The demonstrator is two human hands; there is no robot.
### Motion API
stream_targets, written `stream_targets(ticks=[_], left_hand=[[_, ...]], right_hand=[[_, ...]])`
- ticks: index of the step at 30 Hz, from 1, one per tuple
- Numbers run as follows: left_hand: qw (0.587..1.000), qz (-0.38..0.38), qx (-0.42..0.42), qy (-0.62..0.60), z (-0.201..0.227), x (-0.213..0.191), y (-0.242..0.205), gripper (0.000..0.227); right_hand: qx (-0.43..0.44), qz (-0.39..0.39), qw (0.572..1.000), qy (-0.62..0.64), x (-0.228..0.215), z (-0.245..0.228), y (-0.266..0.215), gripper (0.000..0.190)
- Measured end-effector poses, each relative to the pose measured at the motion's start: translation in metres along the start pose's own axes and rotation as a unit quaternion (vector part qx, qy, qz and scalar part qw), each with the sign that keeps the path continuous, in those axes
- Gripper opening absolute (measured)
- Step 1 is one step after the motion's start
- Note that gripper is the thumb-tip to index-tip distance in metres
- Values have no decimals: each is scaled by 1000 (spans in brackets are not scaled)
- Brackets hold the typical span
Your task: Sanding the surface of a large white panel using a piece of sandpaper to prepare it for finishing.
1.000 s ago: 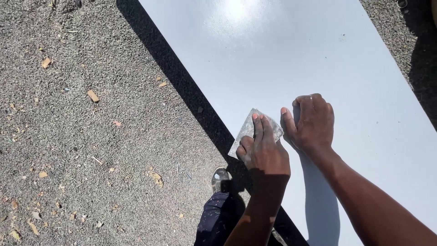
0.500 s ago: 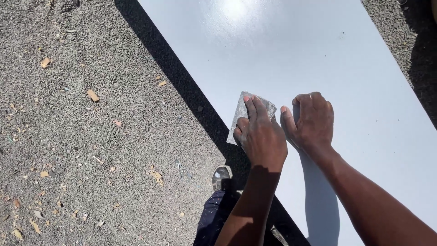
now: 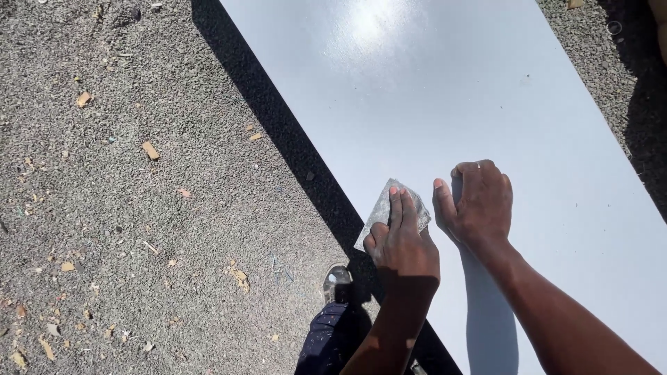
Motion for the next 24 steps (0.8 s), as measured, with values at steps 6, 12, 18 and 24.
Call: stream_targets(ticks=[6,12,18,24], left_hand=[[997,74,5,-30,21,-40,37,68],[924,108,-125,-346,-70,-24,33,55],[922,178,-146,-312,-88,-72,42,49],[961,150,-119,-201,-31,-89,46,87]], right_hand=[[-2,-8,1000,-3,2,-1,-5,50],[-48,49,997,28,5,4,-8,47],[-56,95,994,10,8,7,-7,46],[-33,56,998,-1,4,3,-5,41]])
Point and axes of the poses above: each hand's wrist, its own y-axis towards the middle knuckle, its own x-axis out of the palm, z = x × y, the point moved 7 cm from there along y, towards the middle knuckle, and after that the axes turned 4 degrees about -y, right-handed, at the moved point
